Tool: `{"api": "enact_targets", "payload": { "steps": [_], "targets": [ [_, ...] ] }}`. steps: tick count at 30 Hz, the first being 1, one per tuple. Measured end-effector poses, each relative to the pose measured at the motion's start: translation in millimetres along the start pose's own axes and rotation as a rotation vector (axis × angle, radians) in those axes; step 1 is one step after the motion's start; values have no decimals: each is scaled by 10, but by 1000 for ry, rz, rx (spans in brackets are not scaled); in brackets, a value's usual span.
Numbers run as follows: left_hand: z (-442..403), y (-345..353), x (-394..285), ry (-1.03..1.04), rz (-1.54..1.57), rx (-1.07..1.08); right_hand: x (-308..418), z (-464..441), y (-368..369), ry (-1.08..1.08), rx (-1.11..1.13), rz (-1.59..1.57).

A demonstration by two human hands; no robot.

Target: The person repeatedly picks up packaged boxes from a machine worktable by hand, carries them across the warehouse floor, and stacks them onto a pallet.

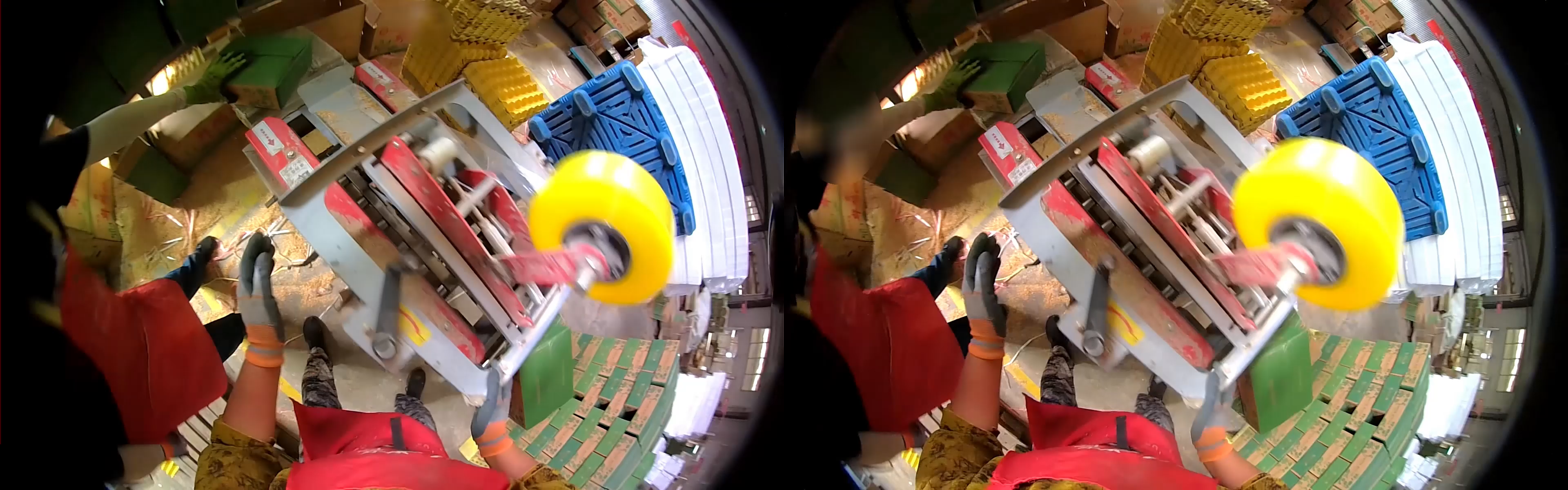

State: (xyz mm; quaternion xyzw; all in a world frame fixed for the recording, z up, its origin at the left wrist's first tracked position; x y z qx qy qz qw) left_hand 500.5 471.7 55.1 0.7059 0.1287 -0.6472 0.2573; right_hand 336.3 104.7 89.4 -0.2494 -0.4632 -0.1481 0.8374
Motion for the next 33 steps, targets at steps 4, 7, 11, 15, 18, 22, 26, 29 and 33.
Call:
{"api": "enact_targets", "payload": {
  "steps": [4, 7, 11, 15, 18, 22, 26, 29, 33],
  "targets": [
    [1121, -343, -194, -75, -311, 22, -145, -210, -582, 142, 512, -98],
    [2387, -631, 374, -135, -523, 32, -93, -183, -1198, 114, 657, -169],
    [3993, 130, 546, -245, -676, 570, -546, -346, -2276, 146, 563, -80],
    [4765, 1162, 216, -513, -319, 769, -1129, -555, -3097, -19, 426, -41],
    [4896, 1568, 67, -711, -304, 863, -1438, -661, -3470, 75, 339, 16],
    [4890, 1798, 139, -491, -515, 1016, -1497, -432, -3719, -28, 263, -46],
    [5003, 1737, 237, -469, -402, 888, -1747, -207, -3968, -44, 328, 196],
    [5124, 1511, 128, -504, -349, 807, -1672, -130, -3952, -39, 340, 268],
    [5249, 939, 2, -682, -319, 699, -1637, -114, -3868, -77, 374, 287]
  ]
}}
Point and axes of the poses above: each hand's wrist, its own z-axis away from the middle knuckle, its own y-axis out of the palm, x = y × z, the point moved 2 cm from there along -z, towards the middle knuckle, and after that the axes turned 6 degrees about y, right-handed, at the moved point
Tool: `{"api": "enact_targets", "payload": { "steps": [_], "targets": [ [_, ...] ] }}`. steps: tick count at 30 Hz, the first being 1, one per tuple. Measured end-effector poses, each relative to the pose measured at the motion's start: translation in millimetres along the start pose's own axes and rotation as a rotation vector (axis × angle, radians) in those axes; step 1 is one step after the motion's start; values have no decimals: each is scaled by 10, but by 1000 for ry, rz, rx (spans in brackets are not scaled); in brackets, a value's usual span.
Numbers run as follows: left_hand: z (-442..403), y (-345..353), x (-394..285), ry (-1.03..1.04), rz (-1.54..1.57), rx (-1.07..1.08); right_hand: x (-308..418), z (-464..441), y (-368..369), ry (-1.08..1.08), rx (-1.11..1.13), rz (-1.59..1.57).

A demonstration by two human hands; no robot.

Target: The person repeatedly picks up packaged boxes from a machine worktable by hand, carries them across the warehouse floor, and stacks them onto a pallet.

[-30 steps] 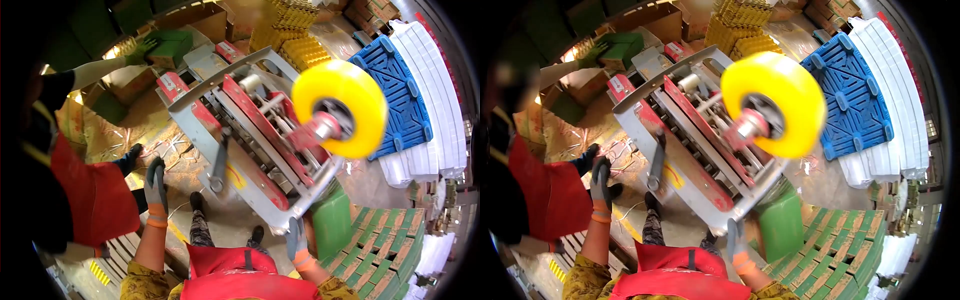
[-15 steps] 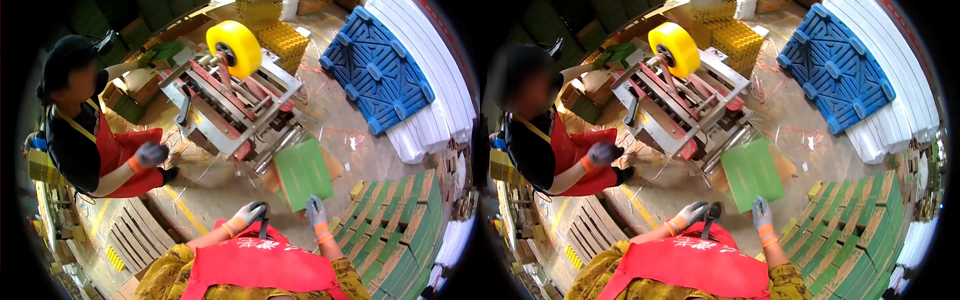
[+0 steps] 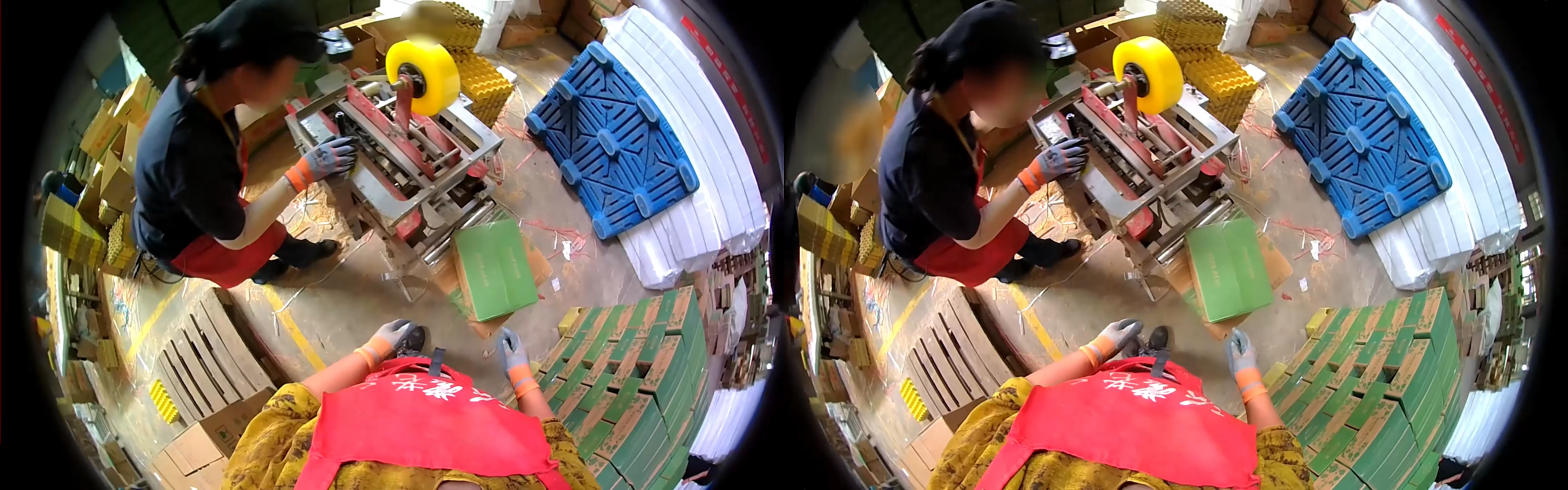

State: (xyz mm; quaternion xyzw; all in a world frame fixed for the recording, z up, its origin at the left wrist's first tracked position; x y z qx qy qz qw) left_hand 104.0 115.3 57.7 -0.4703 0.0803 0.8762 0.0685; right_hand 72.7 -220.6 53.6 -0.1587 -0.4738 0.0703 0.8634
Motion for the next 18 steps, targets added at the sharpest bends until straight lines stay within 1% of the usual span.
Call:
{"api": "enact_targets", "payload": {
  "steps": [2, 3, 4, 5, 6, 8, 9, 11, 12, 14, 15, 16, 17, 18],
  "targets": [
    [63, -245, 553, -22, -10, -106, -1, -17, 46, -87, 25, 25],
    [57, -407, 948, -12, -8, -145, 10, 0, 70, -128, 35, 36],
    [75, -562, 1221, 0, -7, -183, 45, 35, 98, -106, 40, 48],
    [248, -643, 1165, -83, 107, -219, 95, 63, 129, -85, 44, 59],
    [439, -672, 1097, -172, 315, -318, 111, 92, 150, -65, 47, 69],
    [360, -1029, 1810, -162, 170, -367, -105, -5, 153, -141, 65, 137],
    [487, -1060, 1733, -191, 194, -406, -181, -46, 142, -179, 74, 172],
    [720, -1070, 1563, -267, 250, -473, -54, 42, 137, -225, 37, 312],
    [737, -1098, 1648, -266, 245, -486, 31, 98, 141, -244, 20, 381],
    [667, -1209, 2010, -267, 203, -461, 152, 148, 142, -202, 49, 264],
    [566, -1265, 2249, -194, 68, -451, 171, 148, 129, -181, 64, 206],
    [446, -1317, 2498, -121, -68, -439, 86, 68, 87, -202, 48, 222],
    [384, -1323, 2595, -48, -204, -427, -38, -70, 29, -223, 32, 238],
    [374, -1258, 2496, -56, -177, -436, -127, -166, -28, -243, 16, 254]
  ]
}}
Point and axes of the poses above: each hand's wrist, its own z-axis away from the middle knuckle, its own y-axis out of the palm, x = y × z, the point moved 2 cm from there along -z, towards the middle knuckle, and after that the axes turned 6 degrees about y, right-handed, at the moved point
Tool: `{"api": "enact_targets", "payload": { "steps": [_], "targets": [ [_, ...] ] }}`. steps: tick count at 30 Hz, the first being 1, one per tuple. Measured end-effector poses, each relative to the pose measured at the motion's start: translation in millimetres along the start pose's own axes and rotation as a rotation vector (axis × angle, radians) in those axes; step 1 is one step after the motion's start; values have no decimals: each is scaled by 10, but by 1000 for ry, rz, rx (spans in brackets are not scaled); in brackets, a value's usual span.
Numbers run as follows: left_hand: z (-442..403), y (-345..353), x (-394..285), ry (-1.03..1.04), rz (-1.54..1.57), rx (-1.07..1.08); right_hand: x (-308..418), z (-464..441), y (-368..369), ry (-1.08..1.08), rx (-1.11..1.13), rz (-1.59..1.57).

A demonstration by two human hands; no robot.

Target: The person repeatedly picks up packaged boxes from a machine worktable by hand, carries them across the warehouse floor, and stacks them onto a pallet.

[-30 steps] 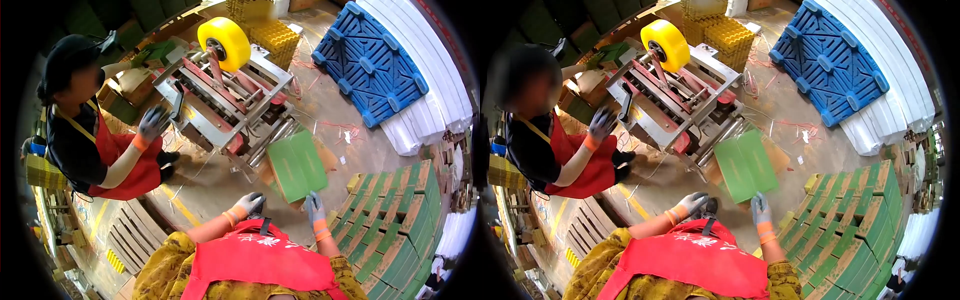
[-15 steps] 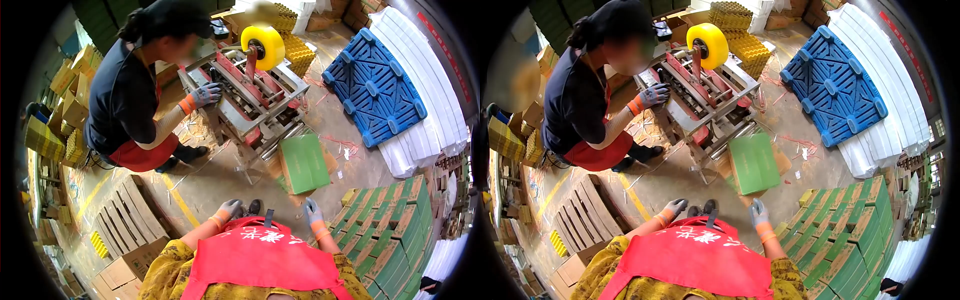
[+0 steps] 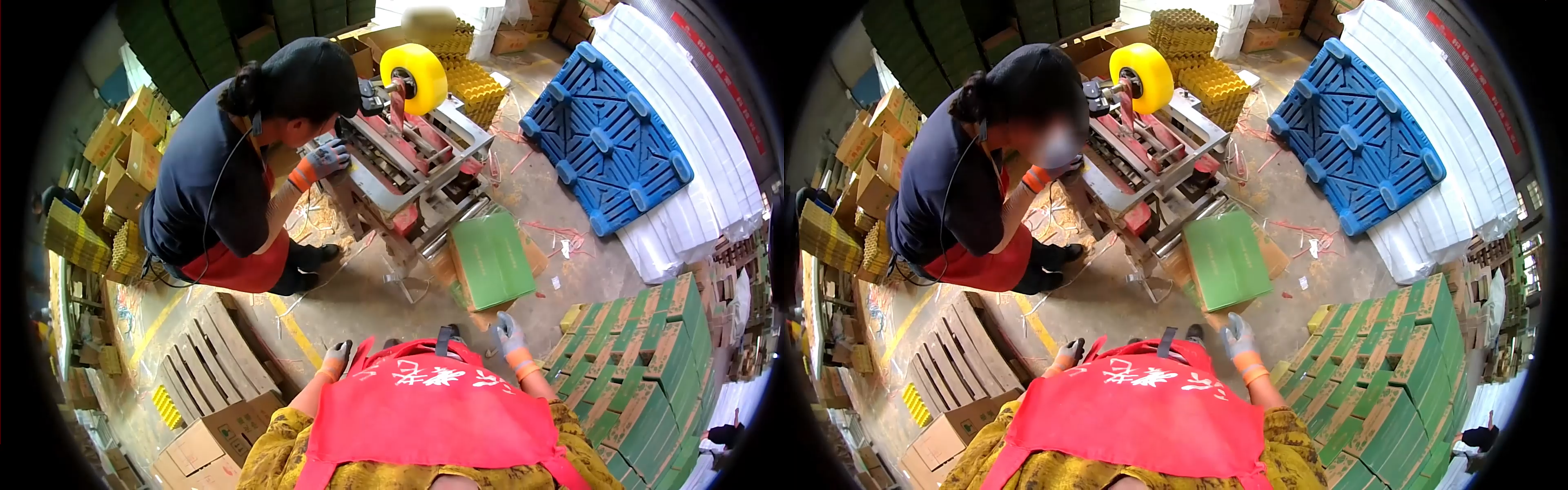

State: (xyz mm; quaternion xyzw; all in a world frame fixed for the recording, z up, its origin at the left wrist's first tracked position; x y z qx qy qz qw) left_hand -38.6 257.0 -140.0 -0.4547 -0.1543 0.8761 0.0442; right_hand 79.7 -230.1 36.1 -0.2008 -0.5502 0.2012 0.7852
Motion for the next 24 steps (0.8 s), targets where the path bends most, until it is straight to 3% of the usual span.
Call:
{"api": "enact_targets", "payload": {
  "steps": [2, 4, 5, 6, 7, 10, 14, 16, 19, 21, 24],
  "targets": [
    [71, 126, -544, -35, 51, -16, -1, -141, -128, -1, -52, -45],
    [-207, 335, -483, 0, 45, -18, 84, -358, -335, 33, -101, -21],
    [-153, 439, -879, -34, 91, 21, 137, -461, -488, 73, -123, 31],
    [-269, 581, -964, 164, -7, -10, 274, -537, -653, 80, -131, 69],
    [-148, 706, -1538, 170, -64, 21, 354, -611, -807, 86, -138, 108],
    [-240, 1350, -2314, 294, -73, -66, 25, -1104, -1125, 5, -133, -36],
    [-455, 2296, -2876, 317, 104, -181, -441, -1743, -1303, 105, -24, -339],
    [-524, 2645, -2997, 273, -144, -292, -537, -1946, -1335, 204, 57, -359],
    [-560, 3026, -3008, 149, -184, -408, -1181, -2476, -1041, 177, 235, -437],
    [-583, 3194, -2841, 77, -120, -472, -1044, -2629, -934, 221, 339, -256],
    [-685, 3210, -2624, 158, -21, -420, -519, -2622, -857, 162, 389, 164]
  ]
}}
Point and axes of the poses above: each hand's wrist, its own z-axis away from the middle knuckle, its own y-axis out of the palm, x = y × z, the point moved 2 cm from there along -z, towards the middle knuckle, and after that the axes turned 6 degrees about y, right-handed, at the moved point
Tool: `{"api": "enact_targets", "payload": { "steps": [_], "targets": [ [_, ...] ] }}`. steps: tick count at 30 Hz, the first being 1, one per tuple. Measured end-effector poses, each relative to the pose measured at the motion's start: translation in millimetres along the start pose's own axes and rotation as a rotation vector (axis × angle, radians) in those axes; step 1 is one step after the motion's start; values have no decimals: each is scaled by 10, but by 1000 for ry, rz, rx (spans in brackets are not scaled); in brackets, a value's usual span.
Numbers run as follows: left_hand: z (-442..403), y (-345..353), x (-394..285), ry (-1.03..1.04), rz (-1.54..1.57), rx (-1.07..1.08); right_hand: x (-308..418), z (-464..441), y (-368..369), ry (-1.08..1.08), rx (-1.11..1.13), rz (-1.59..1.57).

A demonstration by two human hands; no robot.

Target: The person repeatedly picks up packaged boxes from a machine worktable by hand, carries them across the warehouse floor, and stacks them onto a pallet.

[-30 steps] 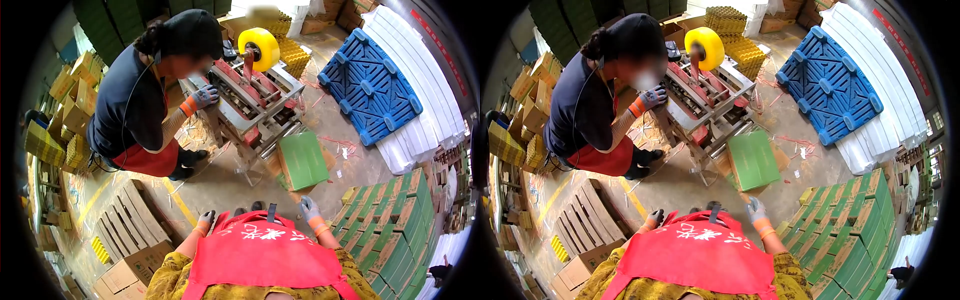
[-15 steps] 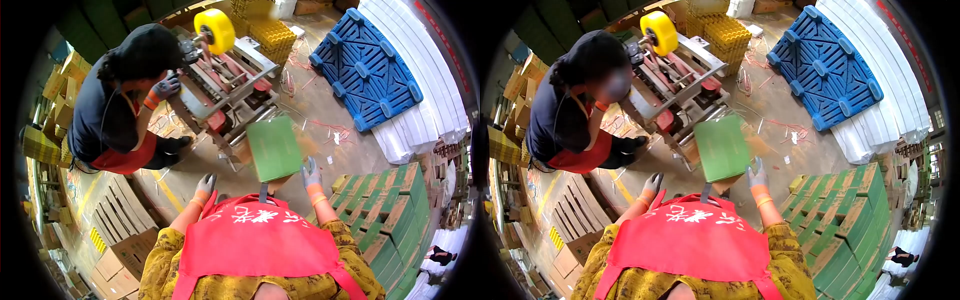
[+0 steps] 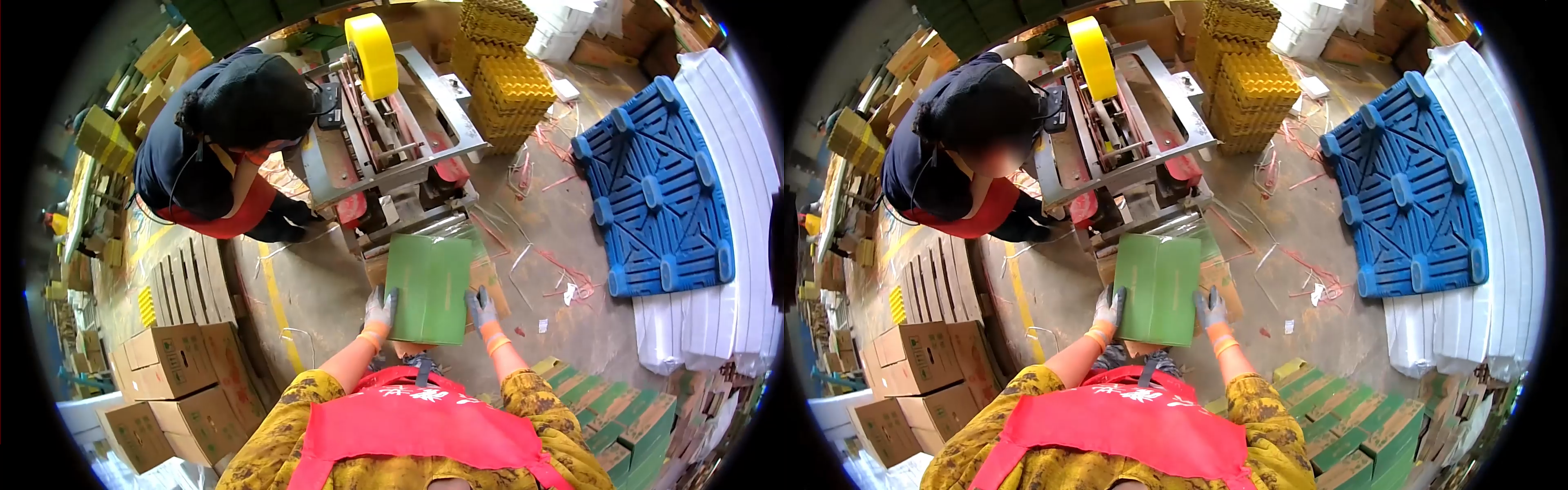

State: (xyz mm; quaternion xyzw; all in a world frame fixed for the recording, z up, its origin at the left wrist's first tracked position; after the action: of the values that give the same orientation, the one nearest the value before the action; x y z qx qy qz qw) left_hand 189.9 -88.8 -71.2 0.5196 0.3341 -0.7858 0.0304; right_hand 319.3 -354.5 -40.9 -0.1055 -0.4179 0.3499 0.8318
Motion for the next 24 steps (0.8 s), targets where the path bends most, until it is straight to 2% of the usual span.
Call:
{"api": "enact_targets", "payload": {
  "steps": [2, 3, 6, 8, 10, 13, 19, 22, 24],
  "targets": [
    [-1, -47, -86, -4, 19, 37, 225, 127, 49, -4, -43, 326],
    [-28, -40, -42, -8, 70, 60, 167, 160, 137, -79, -34, 413],
    [45, -11, -81, -48, 190, 101, 5, 193, 313, -158, -94, 247],
    [118, -139, -271, -22, 285, 171, -3, 125, 296, -167, 105, -141],
    [372, -310, -538, -111, 420, 189, 407, 558, 124, -131, 230, -414],
    [649, -617, -778, -335, 587, 219, 608, 739, 89, -198, 327, -456],
    [1058, -822, -451, -596, 983, 147, 719, 946, 407, -30, 347, -407],
    [1265, -821, -594, -870, 1329, 265, 696, 974, 480, -6, 374, -375],
    [1341, -734, -308, -798, 1205, 215, 645, 987, 499, -33, 385, -306]
  ]
}}
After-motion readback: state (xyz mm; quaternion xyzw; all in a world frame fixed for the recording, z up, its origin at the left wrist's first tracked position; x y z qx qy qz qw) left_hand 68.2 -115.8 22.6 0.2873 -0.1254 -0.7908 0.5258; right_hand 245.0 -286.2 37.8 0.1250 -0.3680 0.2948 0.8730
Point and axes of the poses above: each hand's wrist, its own z-axis away from the middle knuckle, its own y-axis out of the palm, x = y × z, the point moved 2 cm from there along -z, towards the middle knuckle, and after that the axes turned 6 degrees about y, right-handed, at the moved point
